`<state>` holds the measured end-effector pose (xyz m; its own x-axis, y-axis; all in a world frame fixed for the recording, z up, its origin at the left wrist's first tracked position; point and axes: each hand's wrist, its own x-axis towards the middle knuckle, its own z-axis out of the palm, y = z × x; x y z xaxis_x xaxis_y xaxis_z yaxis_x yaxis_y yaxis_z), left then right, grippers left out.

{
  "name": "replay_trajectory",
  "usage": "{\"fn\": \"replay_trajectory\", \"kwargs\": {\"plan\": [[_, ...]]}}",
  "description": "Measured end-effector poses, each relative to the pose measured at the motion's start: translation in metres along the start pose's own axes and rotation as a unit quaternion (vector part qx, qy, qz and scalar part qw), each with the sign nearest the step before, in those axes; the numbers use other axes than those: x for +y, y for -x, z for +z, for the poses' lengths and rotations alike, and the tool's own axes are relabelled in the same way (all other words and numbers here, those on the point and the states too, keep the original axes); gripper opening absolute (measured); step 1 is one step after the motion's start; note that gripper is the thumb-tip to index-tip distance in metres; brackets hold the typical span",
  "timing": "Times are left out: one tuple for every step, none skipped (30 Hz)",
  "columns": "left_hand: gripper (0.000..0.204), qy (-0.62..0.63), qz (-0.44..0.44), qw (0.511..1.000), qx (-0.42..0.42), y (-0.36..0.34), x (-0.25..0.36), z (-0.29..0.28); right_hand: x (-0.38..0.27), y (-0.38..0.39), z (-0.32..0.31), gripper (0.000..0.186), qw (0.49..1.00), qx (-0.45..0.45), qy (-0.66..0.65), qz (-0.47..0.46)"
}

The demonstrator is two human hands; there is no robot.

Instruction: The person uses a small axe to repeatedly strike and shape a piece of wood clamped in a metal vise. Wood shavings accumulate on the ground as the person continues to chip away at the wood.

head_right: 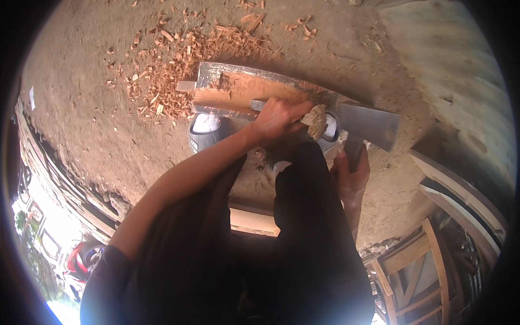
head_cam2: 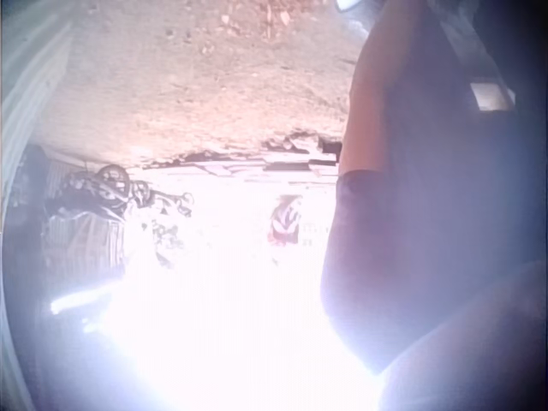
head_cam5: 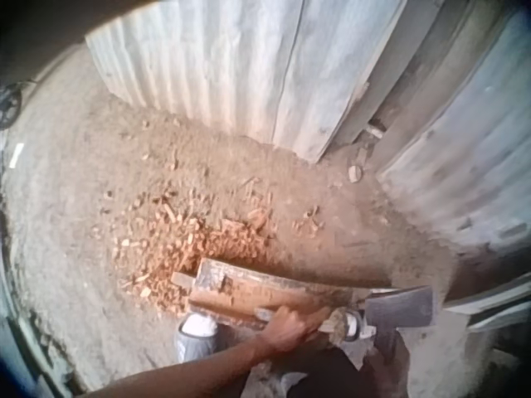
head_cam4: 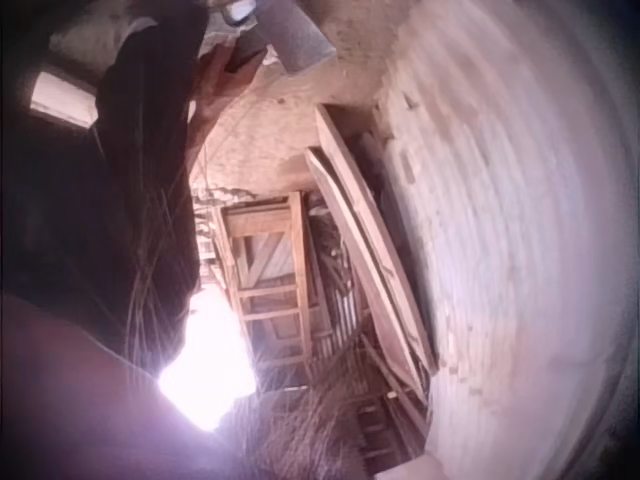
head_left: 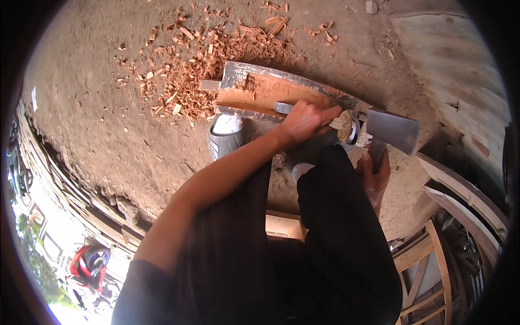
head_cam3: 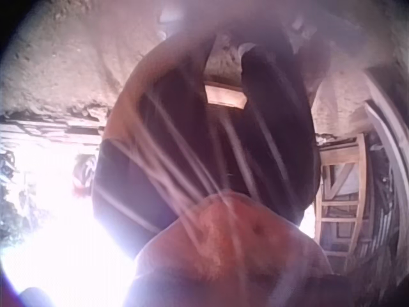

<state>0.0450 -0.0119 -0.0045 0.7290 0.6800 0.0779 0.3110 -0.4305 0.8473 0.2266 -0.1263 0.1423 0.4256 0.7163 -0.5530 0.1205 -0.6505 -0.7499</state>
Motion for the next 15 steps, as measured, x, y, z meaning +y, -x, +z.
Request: {"fn": "replay_trajectory", "kwargs": {"plan": [[0.048,-0.009,-0.006,1.000,-0.013,-0.003,0.002,-0.001,0.002,0.001,0.008,0.030,0.996,0.026,-0.078,-0.037],[0.047,-0.018,-0.011,0.999,-0.025,-0.005,0.003,-0.002,0.003,0.003,0.014,0.028,0.984,0.052,-0.155,-0.073],[0.046,-0.013,-0.009,1.000,-0.018,-0.003,0.003,-0.001,0.002,0.006,0.017,0.033,0.982,0.058,-0.170,-0.051],[0.046,-0.007,-0.007,1.000,-0.010,-0.002,0.004,-0.001,0.008,0.006,0.015,0.035,0.993,0.036,-0.094,-0.061],[0.045,0.000,-0.004,1.000,-0.001,-0.002,0.004,-0.002,0.018,0.004,0.011,0.036,0.997,0.014,-0.014,-0.070],[0.044,0.000,-0.010,1.000,-0.011,-0.002,0.005,-0.002,0.030,0.002,0.006,0.038,0.995,-0.007,0.066,-0.078],[0.044,-0.004,-0.016,1.000,-0.021,-0.002,0.005,-0.003,0.038,-0.001,0.004,0.045,0.983,-0.014,0.161,-0.090],[0.043,-0.006,-0.022,0.999,-0.032,-0.003,0.006,-0.004,0.043,-0.004,-0.004,0.044,0.978,-0.007,0.171,-0.118],[0.043,-0.005,-0.019,0.999,-0.028,-0.005,0.006,-0.004,0.047,-0.005,-0.012,0.044,0.972,-0.001,0.181,-0.147],[0.042,-0.005,-0.021,1.000,-0.022,-0.003,0.005,-0.005,0.047,-0.006,-0.013,0.043,0.966,0.000,0.191,-0.175],[0.042,-0.006,-0.022,1.000,-0.017,-0.002,0.004,-0.005,0.031,0.000,-0.007,0.040,0.985,0.026,0.106,-0.137],[0.043,-0.009,-0.018,1.000,-0.014,-0.001,0.002,-0.005,0.011,0.011,-0.002,0.037,0.994,0.052,0.020,-0.096],[0.044,-0.010,-0.012,1.000,-0.010,-0.002,0.003,-0.004,-0.005,0.018,0.002,0.034,0.993,0.080,-0.064,-0.054],[0.044,-0.010,-0.005,1.000,-0.006,-0.002,0.003,-0.004,-0.008,0.018,0.004,0.031,0.987,0.073,-0.109,-0.095],[0.044,-0.010,-0.014,1.000,-0.015,-0.002,0.004,-0.004,-0.011,0.017,0.005,0.027,0.977,0.068,-0.150,-0.135]]}}
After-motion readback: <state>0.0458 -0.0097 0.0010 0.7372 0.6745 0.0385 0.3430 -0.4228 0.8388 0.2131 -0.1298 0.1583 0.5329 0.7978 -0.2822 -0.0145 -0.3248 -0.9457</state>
